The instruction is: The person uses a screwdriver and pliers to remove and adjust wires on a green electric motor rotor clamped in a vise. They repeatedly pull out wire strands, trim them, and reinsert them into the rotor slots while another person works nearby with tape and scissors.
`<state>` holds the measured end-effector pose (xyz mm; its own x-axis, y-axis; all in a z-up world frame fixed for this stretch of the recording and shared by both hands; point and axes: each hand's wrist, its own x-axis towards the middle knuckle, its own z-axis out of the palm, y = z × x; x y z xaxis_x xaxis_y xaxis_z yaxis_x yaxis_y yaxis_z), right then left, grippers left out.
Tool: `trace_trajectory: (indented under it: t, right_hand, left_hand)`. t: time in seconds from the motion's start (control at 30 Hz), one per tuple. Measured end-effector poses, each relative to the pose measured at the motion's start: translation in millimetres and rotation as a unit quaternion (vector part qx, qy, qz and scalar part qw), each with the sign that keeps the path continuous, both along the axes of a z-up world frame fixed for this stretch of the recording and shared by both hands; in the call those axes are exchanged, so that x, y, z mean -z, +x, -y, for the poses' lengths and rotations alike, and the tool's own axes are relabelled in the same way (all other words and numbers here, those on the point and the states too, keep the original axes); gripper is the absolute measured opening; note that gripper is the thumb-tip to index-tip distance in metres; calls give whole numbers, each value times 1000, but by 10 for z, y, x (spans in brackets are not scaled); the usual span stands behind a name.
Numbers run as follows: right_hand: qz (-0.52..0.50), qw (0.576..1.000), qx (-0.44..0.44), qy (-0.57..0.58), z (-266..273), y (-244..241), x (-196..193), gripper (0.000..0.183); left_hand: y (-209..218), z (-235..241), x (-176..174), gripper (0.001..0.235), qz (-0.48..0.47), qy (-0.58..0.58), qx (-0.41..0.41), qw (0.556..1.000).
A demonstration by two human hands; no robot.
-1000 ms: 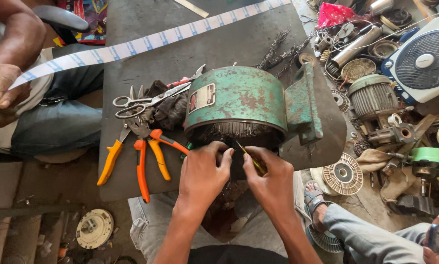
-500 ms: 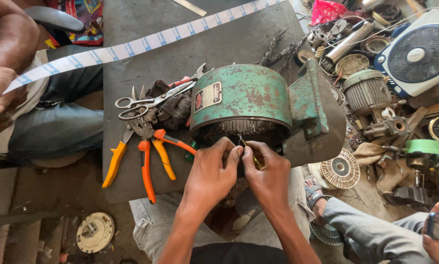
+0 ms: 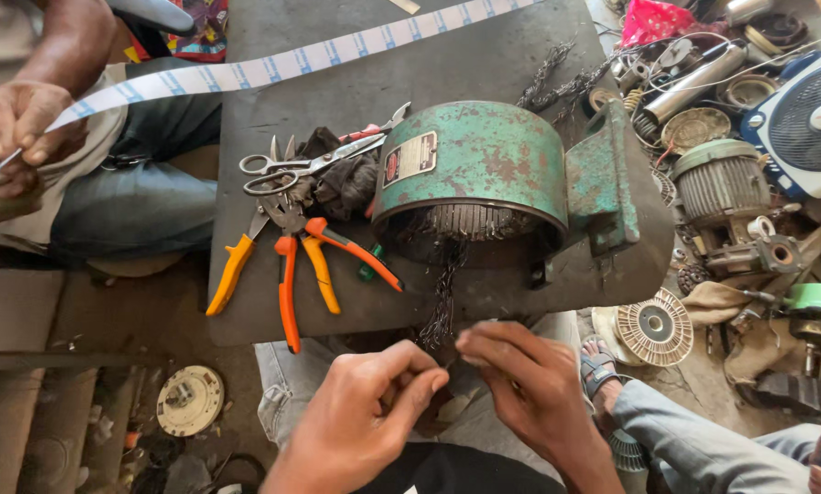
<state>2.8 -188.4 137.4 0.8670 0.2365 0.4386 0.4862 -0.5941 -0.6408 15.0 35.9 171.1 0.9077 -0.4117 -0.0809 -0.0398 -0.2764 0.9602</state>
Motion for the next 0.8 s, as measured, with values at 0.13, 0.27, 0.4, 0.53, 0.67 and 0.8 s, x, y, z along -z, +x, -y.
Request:
trace_trajectory:
  t: [0.13,0.27,0.4,0.53,0.67,0.8]
  right_hand:
    - [38,995,34,-82,257,-123,21,37]
    - [-5,989,111,-100,551,-192,104,34]
    - [-37,982,169,-80,815,-334,191,32]
    - [-23,974,221,-33,1073,-484,283,37]
    - [-22,929,359,-91,1386,-557,324,27]
    - [17,897,437,-66,1607,-468,318,14]
  left_hand:
    - [65,-69,-41,17,116,122,105,980]
    - [160,-11,-54,16,130,117,101,979]
    - [229,128,-20,13,173,110,51,978]
    - [325,331,35,11,253,85,-21,964]
    - [408,468,103,11,264,73,-93,957]
    - [452,519,187,10,238,102,-106,960]
